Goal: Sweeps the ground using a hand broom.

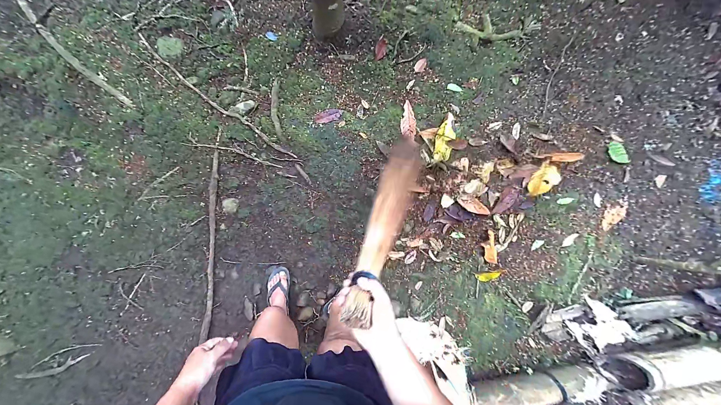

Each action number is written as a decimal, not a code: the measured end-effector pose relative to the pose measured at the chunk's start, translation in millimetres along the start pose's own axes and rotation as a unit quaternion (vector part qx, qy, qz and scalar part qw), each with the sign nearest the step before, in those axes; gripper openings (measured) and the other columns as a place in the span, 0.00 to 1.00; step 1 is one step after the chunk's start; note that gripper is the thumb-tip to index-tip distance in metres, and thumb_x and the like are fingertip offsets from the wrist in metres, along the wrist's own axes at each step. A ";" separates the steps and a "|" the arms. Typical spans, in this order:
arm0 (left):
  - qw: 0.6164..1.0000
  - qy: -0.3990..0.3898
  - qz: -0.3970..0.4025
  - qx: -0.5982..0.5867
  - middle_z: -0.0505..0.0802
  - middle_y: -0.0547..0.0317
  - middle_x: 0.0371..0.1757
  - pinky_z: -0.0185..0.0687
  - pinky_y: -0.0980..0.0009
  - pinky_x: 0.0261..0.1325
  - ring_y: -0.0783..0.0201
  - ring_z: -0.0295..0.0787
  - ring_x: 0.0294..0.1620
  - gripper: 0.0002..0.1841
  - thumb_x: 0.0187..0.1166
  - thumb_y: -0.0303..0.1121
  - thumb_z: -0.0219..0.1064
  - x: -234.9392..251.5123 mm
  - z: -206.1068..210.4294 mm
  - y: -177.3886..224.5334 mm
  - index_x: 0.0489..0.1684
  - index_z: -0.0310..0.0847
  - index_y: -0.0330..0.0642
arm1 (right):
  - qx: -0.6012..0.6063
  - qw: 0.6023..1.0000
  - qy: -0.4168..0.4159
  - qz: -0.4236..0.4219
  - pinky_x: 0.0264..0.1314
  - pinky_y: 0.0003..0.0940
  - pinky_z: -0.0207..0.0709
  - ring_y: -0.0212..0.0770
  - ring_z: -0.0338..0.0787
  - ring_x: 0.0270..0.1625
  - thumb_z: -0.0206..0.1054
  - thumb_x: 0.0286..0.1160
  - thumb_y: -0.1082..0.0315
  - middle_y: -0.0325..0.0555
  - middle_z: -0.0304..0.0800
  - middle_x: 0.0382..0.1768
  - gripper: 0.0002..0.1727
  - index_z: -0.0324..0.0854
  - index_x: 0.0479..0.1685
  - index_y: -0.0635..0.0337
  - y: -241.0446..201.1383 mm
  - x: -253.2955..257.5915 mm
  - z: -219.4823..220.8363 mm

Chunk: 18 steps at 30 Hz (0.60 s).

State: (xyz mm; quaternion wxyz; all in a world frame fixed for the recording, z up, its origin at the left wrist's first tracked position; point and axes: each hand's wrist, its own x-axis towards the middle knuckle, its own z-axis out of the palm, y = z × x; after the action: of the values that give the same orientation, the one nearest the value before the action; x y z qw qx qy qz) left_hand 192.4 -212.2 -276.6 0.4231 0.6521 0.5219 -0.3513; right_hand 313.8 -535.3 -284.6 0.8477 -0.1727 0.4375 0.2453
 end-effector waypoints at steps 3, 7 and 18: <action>0.996 -0.003 0.022 0.092 0.92 0.40 0.59 0.79 0.50 0.69 0.50 0.88 0.62 0.18 0.90 0.39 0.61 9.4 0.0 -9.1 0.62 0.84 0.34 | 0.066 0.992 -0.037 0.104 0.29 0.33 0.87 0.42 0.89 0.28 0.49 0.85 0.60 0.51 0.85 0.34 0.13 0.71 0.51 0.60 7.0 19.9 21.8; 0.996 0.005 0.039 0.085 0.91 0.42 0.60 0.81 0.52 0.66 0.51 0.89 0.61 0.16 0.89 0.38 0.61 -2.1 -0.4 4.6 0.65 0.83 0.37 | 0.052 0.995 0.019 0.079 0.25 0.35 0.86 0.44 0.88 0.26 0.54 0.82 0.61 0.52 0.84 0.32 0.12 0.71 0.52 0.60 -68.9 65.9 1.4; 0.997 0.023 0.050 0.057 0.89 0.38 0.62 0.80 0.49 0.66 0.49 0.87 0.63 0.20 0.91 0.40 0.57 -28.7 -14.3 -14.6 0.71 0.79 0.35 | -0.135 0.974 0.130 -0.128 0.32 0.43 0.86 0.45 0.88 0.30 0.60 0.82 0.66 0.52 0.86 0.33 0.14 0.73 0.59 0.64 -97.9 77.4 -52.5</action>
State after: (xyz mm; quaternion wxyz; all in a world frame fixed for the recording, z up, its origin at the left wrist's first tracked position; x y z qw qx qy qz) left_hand 172.3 -208.6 -247.9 0.3904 0.7085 0.4768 -0.3439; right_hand 373.3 -621.8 -370.3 0.7766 -0.3705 0.4813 0.1671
